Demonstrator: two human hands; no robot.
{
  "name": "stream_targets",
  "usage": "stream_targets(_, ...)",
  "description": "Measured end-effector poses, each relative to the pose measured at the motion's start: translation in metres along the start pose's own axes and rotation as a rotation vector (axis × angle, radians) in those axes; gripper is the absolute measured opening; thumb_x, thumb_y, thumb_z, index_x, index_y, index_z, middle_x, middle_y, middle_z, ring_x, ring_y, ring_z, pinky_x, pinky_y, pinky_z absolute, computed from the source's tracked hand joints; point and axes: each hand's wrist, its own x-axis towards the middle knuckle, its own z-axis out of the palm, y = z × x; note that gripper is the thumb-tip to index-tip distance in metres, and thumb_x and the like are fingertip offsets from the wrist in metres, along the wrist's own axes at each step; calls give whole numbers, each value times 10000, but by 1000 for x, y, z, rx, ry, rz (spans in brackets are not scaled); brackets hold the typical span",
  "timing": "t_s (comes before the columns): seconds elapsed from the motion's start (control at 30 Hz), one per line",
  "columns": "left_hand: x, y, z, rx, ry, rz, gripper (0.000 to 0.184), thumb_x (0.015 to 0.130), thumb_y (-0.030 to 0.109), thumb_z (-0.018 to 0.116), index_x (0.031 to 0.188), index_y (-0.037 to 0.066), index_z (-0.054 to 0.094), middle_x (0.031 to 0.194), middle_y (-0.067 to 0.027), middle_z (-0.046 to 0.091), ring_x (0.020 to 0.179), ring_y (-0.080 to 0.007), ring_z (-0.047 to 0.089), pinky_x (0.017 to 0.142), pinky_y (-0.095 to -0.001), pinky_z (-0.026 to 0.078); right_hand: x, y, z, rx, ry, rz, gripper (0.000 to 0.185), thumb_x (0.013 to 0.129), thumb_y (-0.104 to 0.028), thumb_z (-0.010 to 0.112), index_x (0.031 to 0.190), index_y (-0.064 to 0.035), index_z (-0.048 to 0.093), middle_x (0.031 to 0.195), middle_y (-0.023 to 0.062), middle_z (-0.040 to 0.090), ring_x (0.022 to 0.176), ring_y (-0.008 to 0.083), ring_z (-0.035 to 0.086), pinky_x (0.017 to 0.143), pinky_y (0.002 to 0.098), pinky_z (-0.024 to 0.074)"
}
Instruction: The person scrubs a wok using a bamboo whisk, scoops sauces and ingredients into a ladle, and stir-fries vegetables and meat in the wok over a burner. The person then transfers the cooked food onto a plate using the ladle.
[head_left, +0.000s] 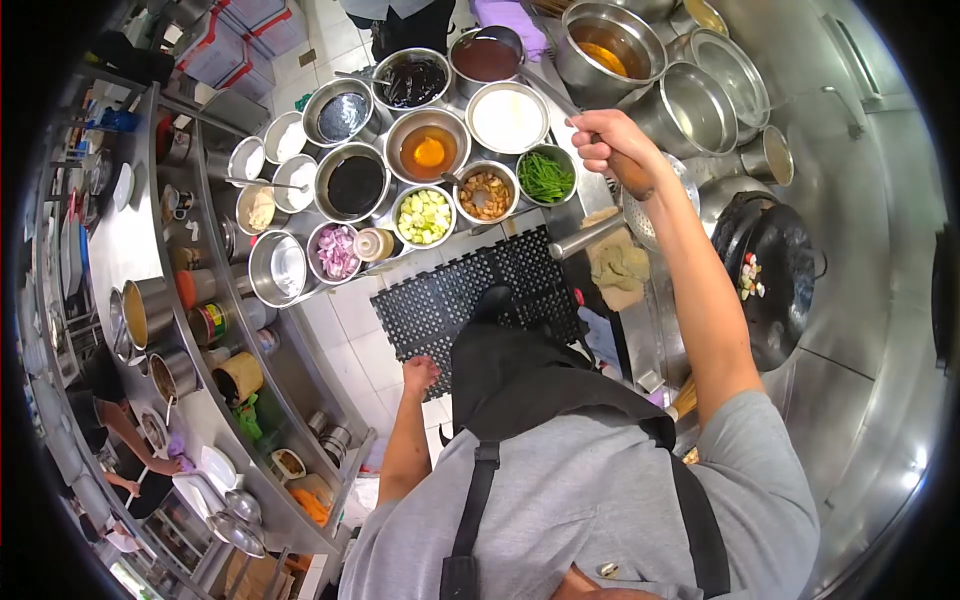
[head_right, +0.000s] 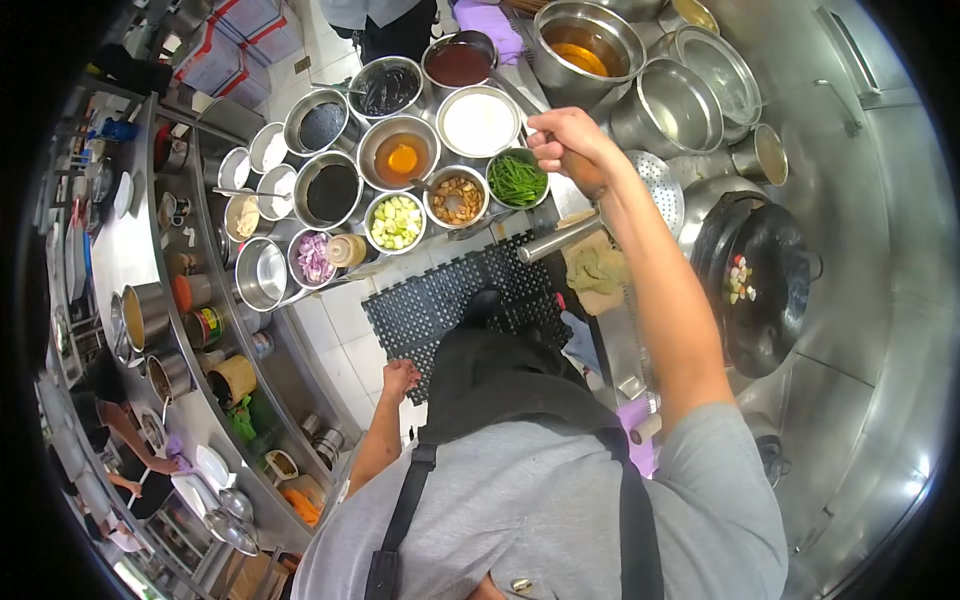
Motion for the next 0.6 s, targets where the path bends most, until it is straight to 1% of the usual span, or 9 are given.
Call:
stream_targets(0.1,2,4,1,0,-13,27,104,1007,121,529,996,38,591,811,-80,666,623,-161,680,435,-264,483,-9,3,-12,28,-35,-1,77,983,-114,549,973,-38,545,724,-13,497,463,26,374,407,229,290)
stream_targets(0.2,10,7,2,-3,-27,26,99,1006,118,530,987,41,589,808,-81,665,623,-164,682,431,-261,481,-17,12,-14,-58,-27,-91,56,974,-107,557,965,-54,540,710,-19,484,453,36,375,397,236,287)
stream_targets(0.33,17,13,6,-20,-48,25,95,1004,105,526,1004,41,595,810,-78,665,617,-162,676,432,-260,480,-27,13,-4,-240,25,-204,113,935,-95,589,862,-38,525,675,18,508,416,85,431,369,285,366)
stream_targets(0.47,20,24,13,63,-36,41,98,998,87,525,1040,37,598,815,-75,660,618,-159,666,447,-262,487,-24,20,0,-388,48,-295,85,925,-80,587,907,-6,549,654,17,506,424,93,467,362,285,391)
stream_targets(0.5,19,28,15,52,-42,41,98,996,84,526,1045,37,596,818,-73,657,622,-158,665,452,-260,489,-23,20,3,-395,59,-290,126,922,-84,593,959,33,567,638,17,508,421,103,479,362,291,406)
stream_targets(0.57,21,32,17,30,-51,42,100,990,78,529,1055,36,593,823,-70,653,630,-157,664,463,-257,493,-17,24,4,-434,60,-295,161,918,-83,594,993,57,570,635,20,512,420,107,482,366,295,415)
stream_targets(0.6,21,33,18,25,-47,50,103,993,99,541,1035,28,602,818,-71,655,631,-161,667,450,-260,482,-14,26,5,-454,60,-296,180,916,-82,595,1011,70,572,634,21,514,420,109,484,367,297,420)
